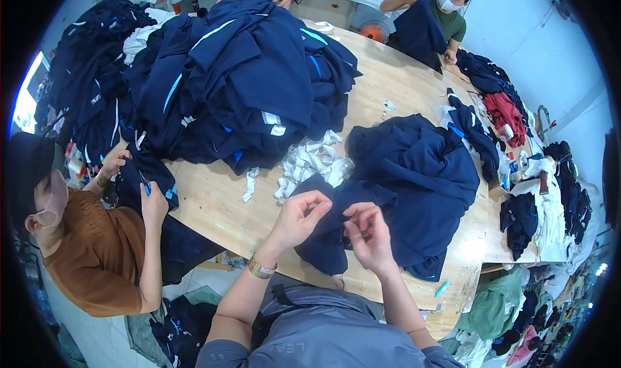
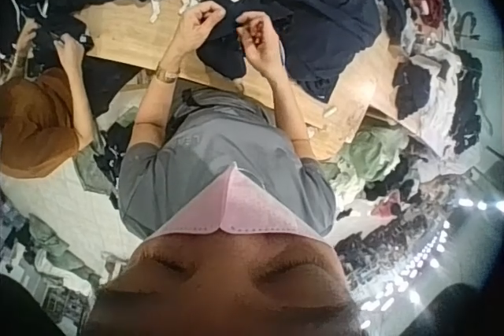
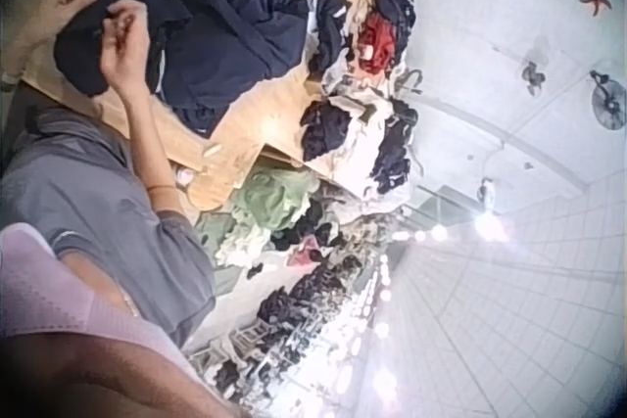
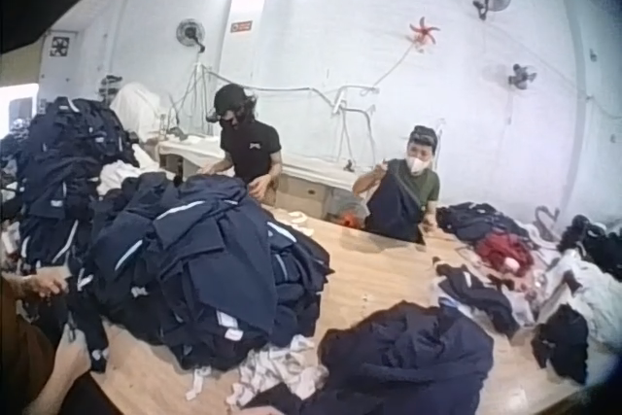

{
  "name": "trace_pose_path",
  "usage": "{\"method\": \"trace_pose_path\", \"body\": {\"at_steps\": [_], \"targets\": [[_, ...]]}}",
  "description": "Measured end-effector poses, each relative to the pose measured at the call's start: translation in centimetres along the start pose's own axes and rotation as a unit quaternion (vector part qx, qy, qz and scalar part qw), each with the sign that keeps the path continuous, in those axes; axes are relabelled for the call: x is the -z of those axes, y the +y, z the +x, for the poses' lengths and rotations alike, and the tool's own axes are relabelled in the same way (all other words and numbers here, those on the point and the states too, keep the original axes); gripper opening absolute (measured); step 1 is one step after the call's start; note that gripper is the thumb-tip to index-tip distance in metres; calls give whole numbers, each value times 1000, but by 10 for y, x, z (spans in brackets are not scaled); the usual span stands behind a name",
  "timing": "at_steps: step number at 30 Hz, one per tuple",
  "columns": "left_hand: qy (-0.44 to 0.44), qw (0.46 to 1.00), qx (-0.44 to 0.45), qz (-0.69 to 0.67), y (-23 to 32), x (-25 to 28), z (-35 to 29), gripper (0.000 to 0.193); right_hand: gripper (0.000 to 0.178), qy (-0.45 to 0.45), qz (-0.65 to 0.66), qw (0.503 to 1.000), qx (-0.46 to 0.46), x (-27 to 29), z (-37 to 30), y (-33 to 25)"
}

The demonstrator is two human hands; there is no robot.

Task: Trimming loose threads from blue garments using a small pair of thread snips.

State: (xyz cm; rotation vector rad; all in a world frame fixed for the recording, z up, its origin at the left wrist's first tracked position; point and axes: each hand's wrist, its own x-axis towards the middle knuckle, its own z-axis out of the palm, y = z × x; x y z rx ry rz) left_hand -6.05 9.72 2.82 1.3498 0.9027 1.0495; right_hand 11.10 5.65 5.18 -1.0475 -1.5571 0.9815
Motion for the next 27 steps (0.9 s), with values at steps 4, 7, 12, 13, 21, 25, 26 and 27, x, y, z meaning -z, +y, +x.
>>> {"method": "trace_pose_path", "body": {"at_steps": [4, 7, 12, 13, 21, 25, 26, 27], "targets": [[-27, 999, -3, -18, -1, -1, 2, 15, 20, -36, -110, 989, 86, -2, 7, 3], [-42, 997, 7, -72, -5, 2, 2, 13, 21, 10, 54, 998, -27, -5, 3, 10], [-39, 987, 29, -152, -14, 4, 2, 12, 25, 101, 215, 969, -63, 9, 2, 9], [-42, 983, 42, -176, -15, 4, 3, 12, 24, 95, 190, 975, -63, 11, 1, 9], [-60, 989, 43, -130, -7, 4, 6, 12, 22, -61, -99, 990, 78, 1, 14, -15], [-72, 991, 34, -109, -5, 4, 7, 11, 21, -106, -131, 984, 63, 3, 15, -7], [-72, 991, 34, -108, -3, 4, 7, 11, 22, -80, -28, 996, -3, 4, 11, -5], [-72, 989, 39, -120, 0, 4, 7, 11, 23, -52, 77, 993, -69, 5, 8, -4]]}}
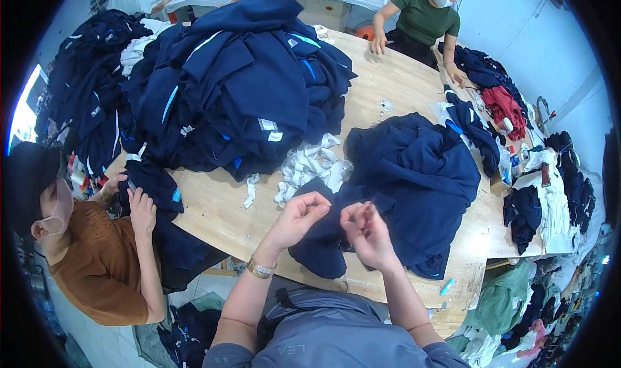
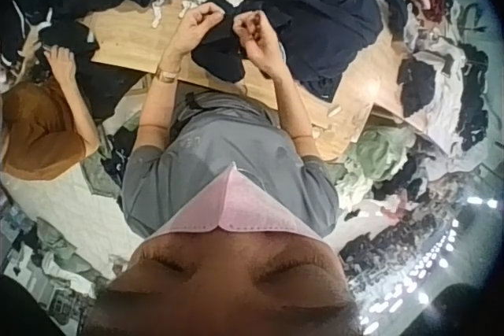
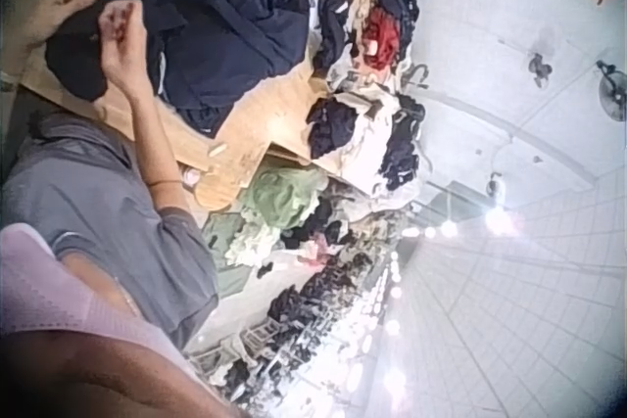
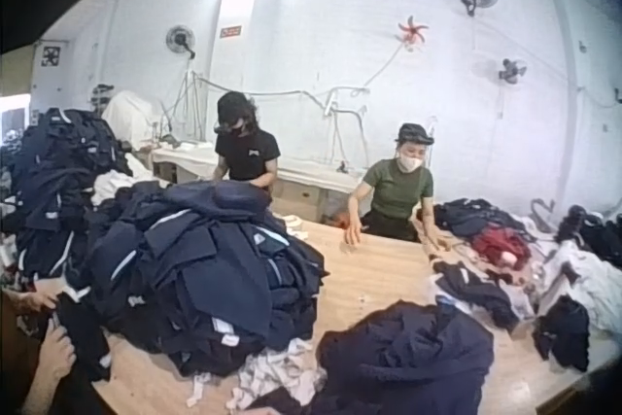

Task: Trimming loose threads from blue garments using a small pair of thread snips.

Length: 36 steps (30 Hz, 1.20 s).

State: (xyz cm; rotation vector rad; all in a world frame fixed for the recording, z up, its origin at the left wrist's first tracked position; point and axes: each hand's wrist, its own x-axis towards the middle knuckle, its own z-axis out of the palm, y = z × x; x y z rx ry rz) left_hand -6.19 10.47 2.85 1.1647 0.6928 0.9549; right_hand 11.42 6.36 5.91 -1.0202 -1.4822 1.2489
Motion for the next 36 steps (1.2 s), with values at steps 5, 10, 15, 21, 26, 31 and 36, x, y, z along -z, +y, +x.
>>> {"method": "trace_pose_path", "body": {"at_steps": [5, 10, 15, 21, 26, 31, 36], "targets": [[6, 999, 8, -37, -4, 7, 0, 11, 26, 58, 152, 986, -23, 11, -10, -3], [-12, 997, 37, -71, 3, 8, 0, 12, 29, 0, -193, 981, 17, 23, -13, 1], [-19, 997, 43, -61, 1, 13, 0, 12, 37, -44, -407, 910, 72, 21, -10, -3], [-38, 997, 52, -48, 5, 9, 1, 12, 35, -54, -446, 888, 97, 22, -5, -11], [-40, 998, 51, -26, 9, 6, 2, 12, 39, -69, -484, 866, 104, 27, -4, -13], [-42, 999, 33, -10, 9, 5, 6, 13, 31, 16, -345, 937, 60, 36, -11, 1], [-38, 996, 60, -45, 9, 2, 8, 13, 22, 79, 108, 989, -62, 33, -9, 15]]}}
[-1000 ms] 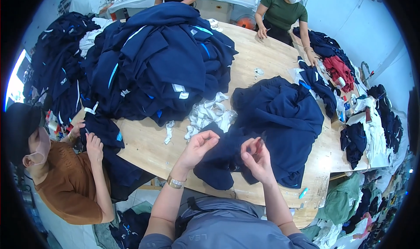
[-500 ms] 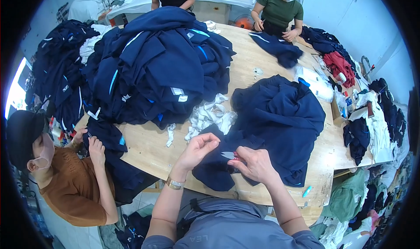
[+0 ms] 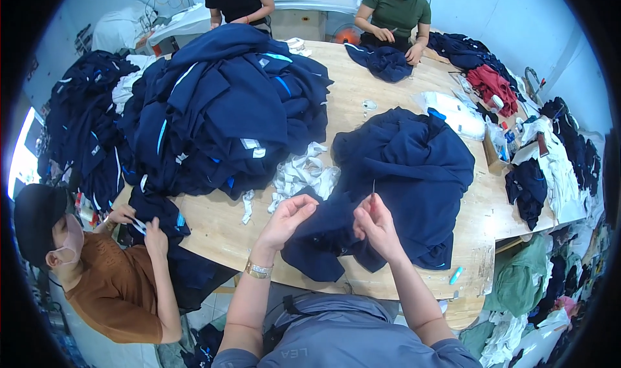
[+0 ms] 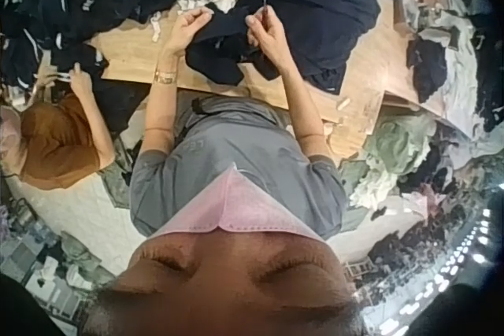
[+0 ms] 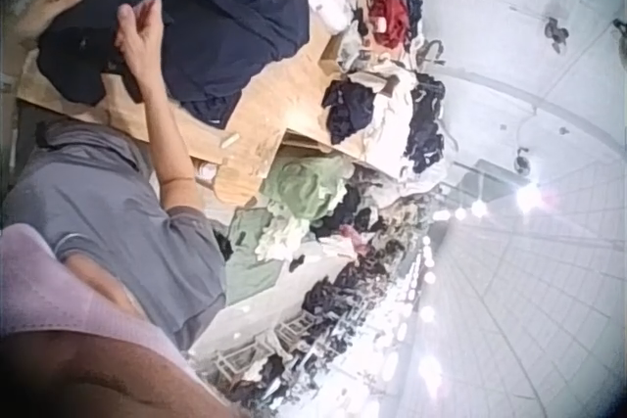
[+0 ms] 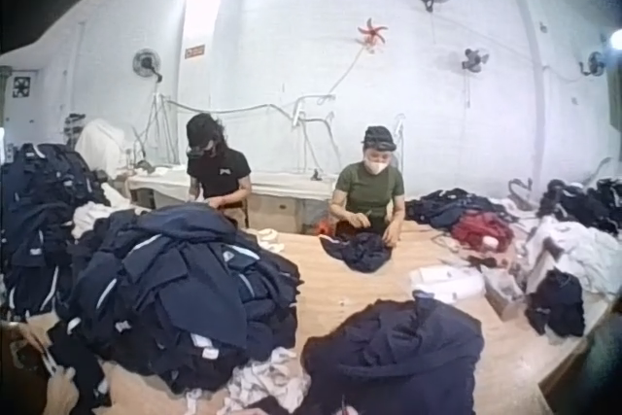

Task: Trimming loose threads from blue garments using a small pair of thread snips.

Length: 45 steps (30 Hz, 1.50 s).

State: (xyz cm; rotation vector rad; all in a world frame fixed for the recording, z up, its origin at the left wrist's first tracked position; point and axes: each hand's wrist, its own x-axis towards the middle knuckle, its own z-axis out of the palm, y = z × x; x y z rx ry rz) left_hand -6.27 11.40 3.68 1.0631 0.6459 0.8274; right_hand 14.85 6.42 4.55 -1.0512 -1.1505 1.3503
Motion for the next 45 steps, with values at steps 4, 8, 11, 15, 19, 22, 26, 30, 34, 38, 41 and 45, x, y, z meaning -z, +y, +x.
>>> {"method": "trace_pose_path", "body": {"at_steps": [4, 8, 11, 15, 19, 22, 26, 30, 34, 38, 41, 45], "targets": [[48, 996, -11, 81, 6, -14, 1, 9, 23, -18, 16, 991, -131, -14, 7, -19], [50, 860, -203, 465, 17, -73, -16, 36, 31, 26, 202, 975, -93, -28, 18, -11], [67, 805, -295, 511, -9, -98, -20, 49, 28, 130, 152, 979, 38, -16, 23, -14], [39, 877, -184, 442, -39, -106, -34, 42, 24, 157, 231, 955, 97, 9, 22, -55], [34, 937, -142, 317, -50, -84, -27, 17, 25, 115, 244, 958, 98, 31, 17, -99], [153, 917, -275, 244, -21, -60, 3, 16, 29, 11, 252, 960, 120, 39, 16, -125], [-52, 916, -352, 186, 65, -95, 68, 65, 30, -54, 39, 985, 157, 29, 26, -159], [-260, 959, -100, 61, 86, -57, 93, 46, 38, -64, -38, 984, 161, 20, 39, -182], [-175, 960, -89, -197, 130, -67, 82, 37, 51, -29, -147, 969, 196, 35, 38, -167], [-179, 950, -90, -240, 167, -63, 72, 48, 43, 62, -185, 956, 217, 8, 41, -96], [-163, 960, -122, -191, 164, -57, 82, 48, 34, 123, -196, 941, 245, -11, 54, -48], [-272, 925, -111, -239, 168, -62, 75, 48, 32, 151, -70, 972, 166, -19, 64, -35]]}}
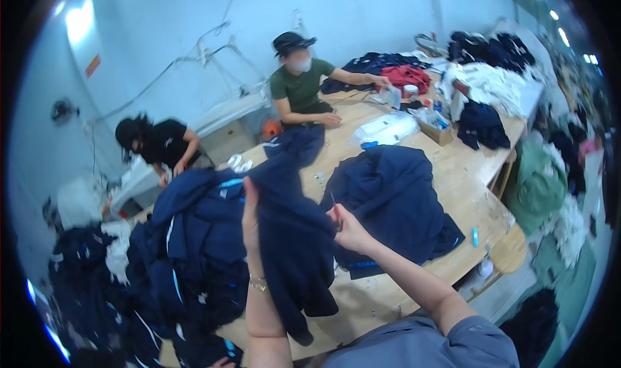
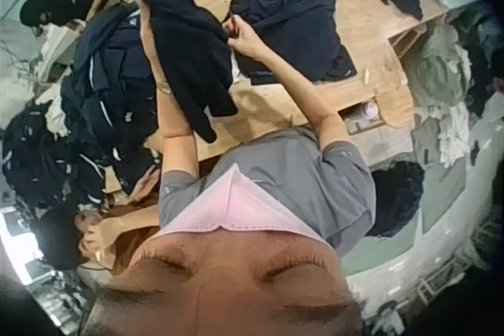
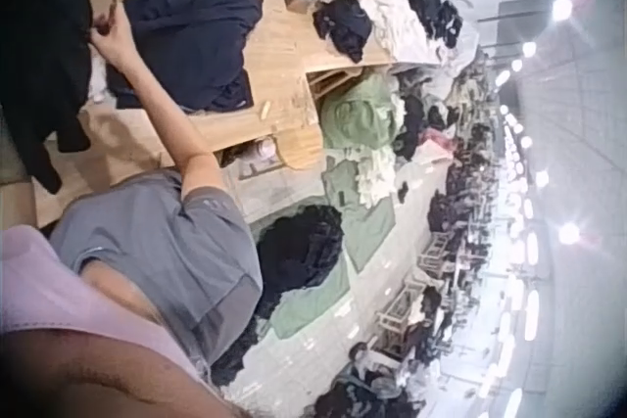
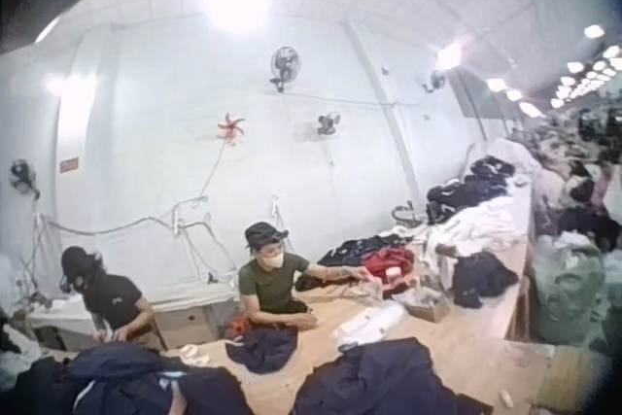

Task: Trimming loose threads from blue garments using a small pair of thread snips.

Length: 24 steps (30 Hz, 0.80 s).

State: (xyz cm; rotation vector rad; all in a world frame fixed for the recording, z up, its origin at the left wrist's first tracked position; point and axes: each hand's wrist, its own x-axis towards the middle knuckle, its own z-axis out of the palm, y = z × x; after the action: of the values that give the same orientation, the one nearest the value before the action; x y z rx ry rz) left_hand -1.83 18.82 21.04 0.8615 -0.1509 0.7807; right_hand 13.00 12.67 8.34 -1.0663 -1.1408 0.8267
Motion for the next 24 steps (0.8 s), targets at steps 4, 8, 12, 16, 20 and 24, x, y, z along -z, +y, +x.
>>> {"method": "trace_pose_path", "body": {"at_steps": [4, 8, 12, 16, 20, 24], "targets": [[-39, 997, 5, -64, 12, 7, -2, 49, 24, -25, 136, 990, -8, -7, 17, 40], [79, 982, -119, 120, 16, 34, -6, 55, 18, 81, 210, 971, -76, 70, 22, -2], [-18, 920, -26, 390, 63, 74, -30, 51, 18, 152, 218, 964, -23, 158, 38, -88], [58, 650, 148, 743, 60, 82, -32, 39, 15, 10, -73, 990, 121, 184, 83, -145], [62, 436, -32, 897, 65, 31, 4, 37, 20, 85, -383, 880, 267, 194, 99, -178], [108, 239, -275, 925, 79, 2, 55, 22, 17, 232, -541, 700, 405, 211, 110, -205]]}}
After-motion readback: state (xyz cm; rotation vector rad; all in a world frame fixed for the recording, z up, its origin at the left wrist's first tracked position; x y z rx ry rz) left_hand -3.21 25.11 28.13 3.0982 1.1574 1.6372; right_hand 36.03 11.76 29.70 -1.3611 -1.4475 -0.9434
